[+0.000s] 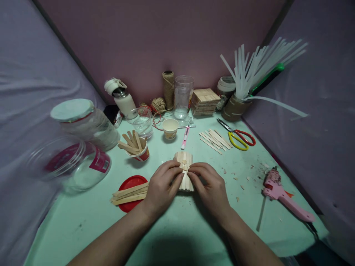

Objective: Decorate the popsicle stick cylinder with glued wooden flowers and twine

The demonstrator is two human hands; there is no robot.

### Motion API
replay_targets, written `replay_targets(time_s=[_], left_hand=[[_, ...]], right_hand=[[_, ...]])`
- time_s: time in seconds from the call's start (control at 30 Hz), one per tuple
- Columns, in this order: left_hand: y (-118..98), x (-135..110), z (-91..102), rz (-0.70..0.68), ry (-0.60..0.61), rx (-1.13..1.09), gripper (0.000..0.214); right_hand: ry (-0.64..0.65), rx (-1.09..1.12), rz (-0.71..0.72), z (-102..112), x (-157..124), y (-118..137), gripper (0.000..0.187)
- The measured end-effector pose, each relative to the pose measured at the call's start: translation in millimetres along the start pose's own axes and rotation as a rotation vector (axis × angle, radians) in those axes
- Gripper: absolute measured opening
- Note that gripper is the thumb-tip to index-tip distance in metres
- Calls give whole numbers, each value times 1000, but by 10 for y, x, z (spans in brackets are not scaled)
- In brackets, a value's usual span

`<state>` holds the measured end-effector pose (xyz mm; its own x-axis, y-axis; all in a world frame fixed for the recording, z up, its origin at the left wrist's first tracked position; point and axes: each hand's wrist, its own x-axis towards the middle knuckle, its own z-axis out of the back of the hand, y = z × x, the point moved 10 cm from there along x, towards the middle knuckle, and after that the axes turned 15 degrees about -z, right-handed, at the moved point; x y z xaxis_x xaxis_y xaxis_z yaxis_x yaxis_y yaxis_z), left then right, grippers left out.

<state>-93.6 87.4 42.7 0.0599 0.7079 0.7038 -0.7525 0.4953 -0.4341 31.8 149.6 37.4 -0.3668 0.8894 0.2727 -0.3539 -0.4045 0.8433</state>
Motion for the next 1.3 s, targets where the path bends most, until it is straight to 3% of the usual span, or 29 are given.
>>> replay_targets(time_s=[0.27, 1.3], left_hand=[[97, 33, 8, 46, -26, 34, 9], [103, 52, -18, 47, -31, 31, 12]], right_hand=[[-21, -5, 0, -28, 33, 28, 11], [-25, -24, -33, -59, 47, 12, 12]])
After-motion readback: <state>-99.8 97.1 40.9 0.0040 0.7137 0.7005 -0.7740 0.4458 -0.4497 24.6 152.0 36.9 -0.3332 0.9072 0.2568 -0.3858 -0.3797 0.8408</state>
